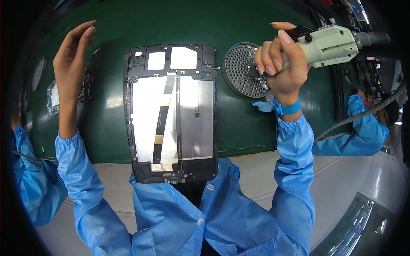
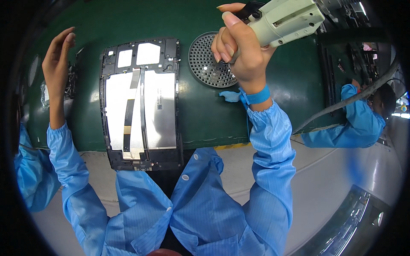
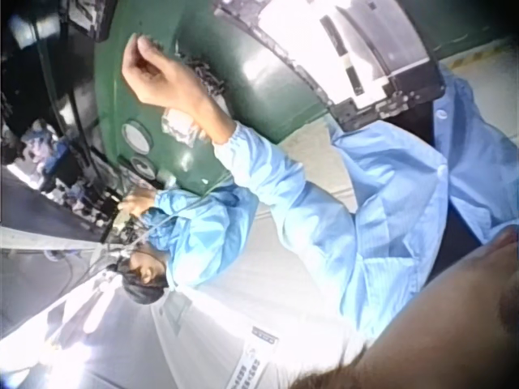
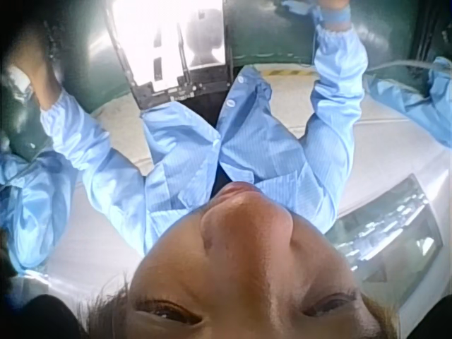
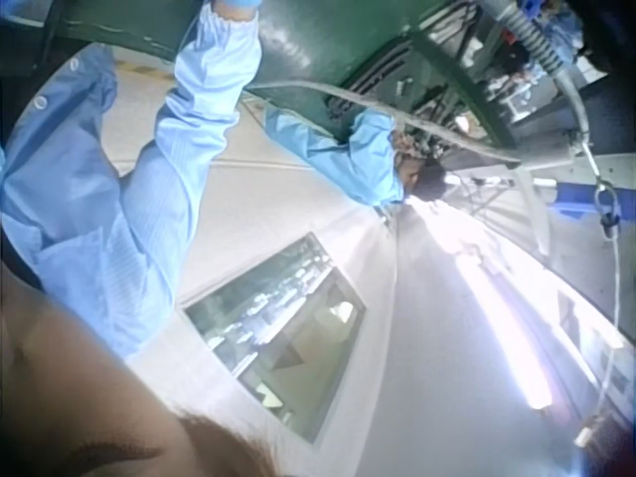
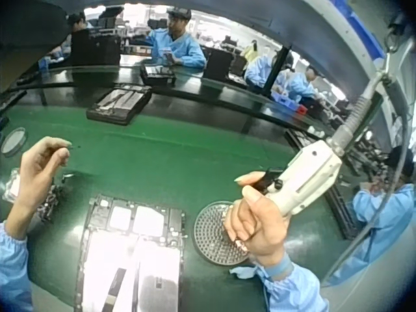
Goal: The recorder is assembling electronic panels on a conveyor belt using an electric screwdriver.
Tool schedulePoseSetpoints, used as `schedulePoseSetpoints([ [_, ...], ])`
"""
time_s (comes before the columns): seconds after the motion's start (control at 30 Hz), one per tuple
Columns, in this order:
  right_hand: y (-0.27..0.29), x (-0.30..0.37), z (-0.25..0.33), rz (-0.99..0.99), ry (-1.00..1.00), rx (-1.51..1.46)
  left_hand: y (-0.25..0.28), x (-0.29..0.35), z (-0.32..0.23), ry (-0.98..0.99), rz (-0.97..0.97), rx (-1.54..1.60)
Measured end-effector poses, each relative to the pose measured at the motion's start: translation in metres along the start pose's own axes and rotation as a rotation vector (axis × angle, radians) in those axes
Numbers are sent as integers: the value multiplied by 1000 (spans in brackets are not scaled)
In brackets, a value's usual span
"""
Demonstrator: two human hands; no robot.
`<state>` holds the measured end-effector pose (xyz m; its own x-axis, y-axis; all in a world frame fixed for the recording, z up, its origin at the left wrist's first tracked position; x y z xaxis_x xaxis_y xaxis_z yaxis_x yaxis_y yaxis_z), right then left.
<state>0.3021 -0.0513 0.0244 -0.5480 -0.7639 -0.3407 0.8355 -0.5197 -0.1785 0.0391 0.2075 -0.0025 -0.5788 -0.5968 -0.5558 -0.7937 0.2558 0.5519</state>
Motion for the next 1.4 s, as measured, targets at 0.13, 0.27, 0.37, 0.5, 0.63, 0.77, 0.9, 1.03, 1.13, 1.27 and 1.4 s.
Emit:
schedulePoseSetpoints([
  [0.13, 0, 1, -5, -14, -18, 4, -8, 4, -4, -17, 55, 59],
  [0.27, 1, 0, -7, -10, -17, -2, -15, 6, -3, 13, 74, 115],
  [0.37, 1, 0, -7, -15, -25, 1, -18, 8, -7, 28, 127, 130],
  [0.5, -2, -1, -8, -11, -40, 6, -19, 8, -6, 38, 127, 137],
  [0.63, -2, -3, -10, -16, -24, -1, -19, 7, -6, 71, 126, 112],
  [0.77, -7, -4, -7, -47, -56, 40, -20, 4, -16, 103, 113, 313],
  [0.9, -13, -3, -12, -32, -83, -75, -18, 8, -16, 259, 270, 294],
  [1.03, -5, 3, -7, -27, -51, -75, -34, 8, -19, 283, 357, 386],
  [1.13, -4, 1, -7, -10, -50, -96, -38, 10, -21, 352, 388, 440],
  [1.27, -5, -4, -3, -32, -11, -77, -40, 14, -13, 398, 447, 381],
  [1.4, -3, -6, -4, -28, -16, -103, -43, 13, -10, 377, 475, 374],
])
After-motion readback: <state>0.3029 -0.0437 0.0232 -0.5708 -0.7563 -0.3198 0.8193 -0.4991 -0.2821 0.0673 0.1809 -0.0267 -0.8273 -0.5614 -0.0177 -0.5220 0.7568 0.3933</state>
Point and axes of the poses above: each hand's wrist, its own x-axis away from the middle knuckle, its own y-axis out of the back of the hand, z = x × y, the point moved 4 cm from there along -x, towards the middle knuckle, and after that the axes turned 3 degrees about -y, right-handed, at the moved point
